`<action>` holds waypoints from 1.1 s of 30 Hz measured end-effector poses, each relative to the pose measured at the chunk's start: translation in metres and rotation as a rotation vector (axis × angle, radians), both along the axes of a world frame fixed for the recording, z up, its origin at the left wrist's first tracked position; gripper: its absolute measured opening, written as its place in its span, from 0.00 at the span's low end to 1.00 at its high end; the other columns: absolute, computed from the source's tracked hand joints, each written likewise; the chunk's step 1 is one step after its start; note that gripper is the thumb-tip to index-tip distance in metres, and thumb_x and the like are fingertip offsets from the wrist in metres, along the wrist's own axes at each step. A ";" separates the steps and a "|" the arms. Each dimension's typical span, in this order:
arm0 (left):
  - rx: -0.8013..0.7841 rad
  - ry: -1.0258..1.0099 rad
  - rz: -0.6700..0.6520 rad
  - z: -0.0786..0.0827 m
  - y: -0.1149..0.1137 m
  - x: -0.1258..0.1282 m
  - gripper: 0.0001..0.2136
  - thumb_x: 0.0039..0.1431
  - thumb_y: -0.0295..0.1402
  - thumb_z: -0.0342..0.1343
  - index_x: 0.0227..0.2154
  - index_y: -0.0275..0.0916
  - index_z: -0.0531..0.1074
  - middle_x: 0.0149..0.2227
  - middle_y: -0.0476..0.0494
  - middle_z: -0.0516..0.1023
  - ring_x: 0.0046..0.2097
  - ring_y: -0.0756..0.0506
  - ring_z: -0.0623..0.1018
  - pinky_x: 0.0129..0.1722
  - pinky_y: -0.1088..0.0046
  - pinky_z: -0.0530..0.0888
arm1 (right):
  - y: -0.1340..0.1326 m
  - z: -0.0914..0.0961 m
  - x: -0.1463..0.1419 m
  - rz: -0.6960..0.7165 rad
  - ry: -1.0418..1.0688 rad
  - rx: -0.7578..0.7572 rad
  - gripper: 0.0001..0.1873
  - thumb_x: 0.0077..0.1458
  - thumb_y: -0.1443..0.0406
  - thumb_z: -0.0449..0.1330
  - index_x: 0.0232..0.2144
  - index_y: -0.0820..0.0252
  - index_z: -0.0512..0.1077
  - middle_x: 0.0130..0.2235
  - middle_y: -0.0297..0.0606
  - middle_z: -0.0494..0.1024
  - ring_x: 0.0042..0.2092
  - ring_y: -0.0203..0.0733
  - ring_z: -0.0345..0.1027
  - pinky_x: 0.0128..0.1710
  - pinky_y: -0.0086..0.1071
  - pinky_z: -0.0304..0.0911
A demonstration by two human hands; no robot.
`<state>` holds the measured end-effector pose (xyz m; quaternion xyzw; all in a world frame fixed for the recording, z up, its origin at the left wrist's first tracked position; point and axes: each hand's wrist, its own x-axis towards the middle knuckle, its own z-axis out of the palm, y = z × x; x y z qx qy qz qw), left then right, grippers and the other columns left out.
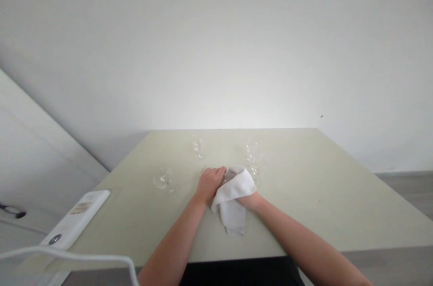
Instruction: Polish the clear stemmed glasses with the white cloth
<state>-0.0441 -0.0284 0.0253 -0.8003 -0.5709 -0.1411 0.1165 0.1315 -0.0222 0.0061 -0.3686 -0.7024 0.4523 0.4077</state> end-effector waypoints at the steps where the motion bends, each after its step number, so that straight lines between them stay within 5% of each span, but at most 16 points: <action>1: -0.020 -0.026 0.018 -0.001 0.000 -0.001 0.08 0.66 0.31 0.45 0.38 0.40 0.70 0.28 0.43 0.77 0.35 0.43 0.77 0.36 0.70 0.67 | 0.000 0.001 0.001 0.023 -0.036 0.049 0.18 0.50 0.62 0.65 0.45 0.56 0.74 0.46 0.39 0.78 0.51 0.51 0.72 0.55 0.41 0.63; 6: -0.141 -0.151 0.127 0.000 0.000 -0.001 0.07 0.63 0.36 0.48 0.40 0.43 0.68 0.28 0.48 0.79 0.33 0.46 0.78 0.29 0.75 0.64 | -0.006 0.008 0.005 0.017 -0.070 0.232 0.30 0.44 0.63 0.66 0.52 0.56 0.68 0.47 0.44 0.77 0.47 0.52 0.73 0.48 0.40 0.67; 9: -0.132 -0.177 0.175 0.003 0.002 -0.002 0.07 0.63 0.34 0.47 0.40 0.44 0.68 0.30 0.48 0.80 0.33 0.46 0.79 0.29 0.75 0.64 | -0.010 0.009 0.002 0.127 0.115 0.114 0.32 0.49 0.59 0.64 0.56 0.57 0.64 0.54 0.45 0.73 0.54 0.52 0.69 0.55 0.40 0.63; 13: -0.113 -0.084 0.138 0.002 0.004 -0.007 0.08 0.64 0.33 0.46 0.40 0.42 0.70 0.29 0.45 0.80 0.33 0.45 0.79 0.30 0.74 0.65 | -0.006 0.002 -0.006 0.133 0.184 -0.023 0.23 0.64 0.55 0.44 0.49 0.59 0.71 0.49 0.42 0.77 0.54 0.48 0.68 0.56 0.42 0.61; 16: -0.097 0.008 -0.055 -0.001 0.002 -0.007 0.07 0.63 0.31 0.48 0.39 0.40 0.70 0.30 0.43 0.80 0.35 0.44 0.79 0.34 0.73 0.67 | 0.002 -0.004 -0.011 0.054 0.034 0.077 0.15 0.54 0.55 0.57 0.37 0.59 0.74 0.41 0.41 0.79 0.49 0.47 0.71 0.54 0.42 0.63; 19: -0.083 0.040 -0.194 -0.003 -0.001 -0.002 0.05 0.61 0.28 0.50 0.39 0.39 0.69 0.31 0.44 0.80 0.36 0.44 0.79 0.36 0.71 0.68 | 0.006 -0.006 -0.012 0.038 -0.033 0.077 0.12 0.53 0.57 0.58 0.30 0.60 0.73 0.34 0.38 0.78 0.37 0.44 0.72 0.45 0.38 0.67; 27: -0.067 0.050 -0.198 -0.002 -0.002 0.001 0.05 0.60 0.26 0.52 0.39 0.39 0.69 0.31 0.44 0.79 0.35 0.45 0.79 0.36 0.71 0.69 | 0.007 -0.005 -0.008 -0.012 -0.107 0.116 0.07 0.47 0.62 0.60 0.22 0.57 0.67 0.26 0.34 0.72 0.28 0.39 0.65 0.31 0.33 0.62; 33: -0.003 -0.001 -0.204 -0.004 -0.004 0.003 0.08 0.58 0.24 0.53 0.40 0.38 0.69 0.32 0.44 0.80 0.37 0.45 0.79 0.38 0.70 0.69 | 0.013 -0.015 -0.008 0.005 -0.108 0.201 0.09 0.51 0.61 0.57 0.22 0.58 0.70 0.25 0.36 0.75 0.30 0.42 0.68 0.34 0.33 0.65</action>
